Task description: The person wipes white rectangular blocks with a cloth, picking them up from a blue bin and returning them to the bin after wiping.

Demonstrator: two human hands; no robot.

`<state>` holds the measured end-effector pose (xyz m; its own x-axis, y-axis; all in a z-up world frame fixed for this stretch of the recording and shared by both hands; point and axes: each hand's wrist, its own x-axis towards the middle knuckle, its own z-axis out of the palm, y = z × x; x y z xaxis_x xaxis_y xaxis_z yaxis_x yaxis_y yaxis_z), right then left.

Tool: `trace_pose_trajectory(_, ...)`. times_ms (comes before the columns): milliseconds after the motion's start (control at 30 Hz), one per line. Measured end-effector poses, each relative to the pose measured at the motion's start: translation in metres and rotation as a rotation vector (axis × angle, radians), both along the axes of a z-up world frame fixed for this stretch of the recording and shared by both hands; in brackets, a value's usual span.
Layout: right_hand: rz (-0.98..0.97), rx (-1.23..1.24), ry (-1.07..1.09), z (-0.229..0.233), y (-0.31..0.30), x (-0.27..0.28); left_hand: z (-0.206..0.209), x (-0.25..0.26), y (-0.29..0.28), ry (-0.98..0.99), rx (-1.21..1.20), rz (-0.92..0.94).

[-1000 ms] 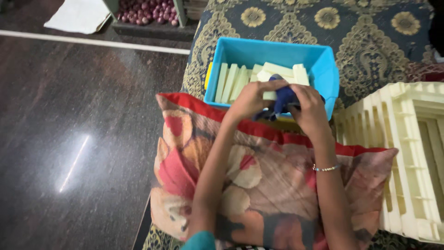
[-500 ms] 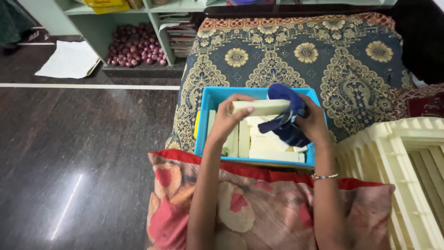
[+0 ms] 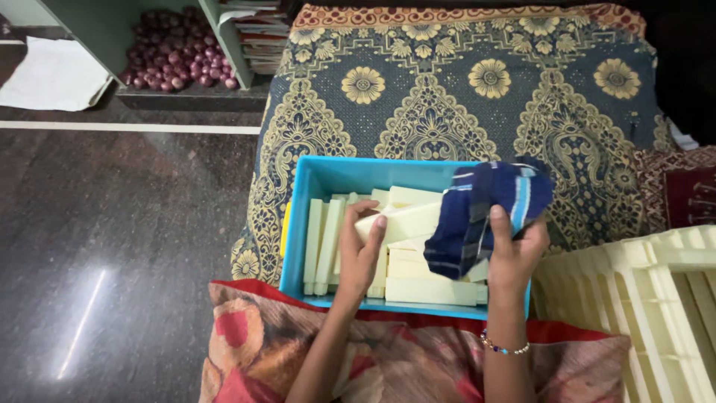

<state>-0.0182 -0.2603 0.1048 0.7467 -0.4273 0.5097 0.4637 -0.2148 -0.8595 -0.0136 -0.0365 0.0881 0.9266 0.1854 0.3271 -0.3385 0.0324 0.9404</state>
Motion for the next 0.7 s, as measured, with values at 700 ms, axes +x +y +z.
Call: trace_pose_trajectory(700,0.214,-0.372,0.192,-0.008,-0.022,0.003,0.030,-0.036,0.019,-0.430,0.676,0.048)
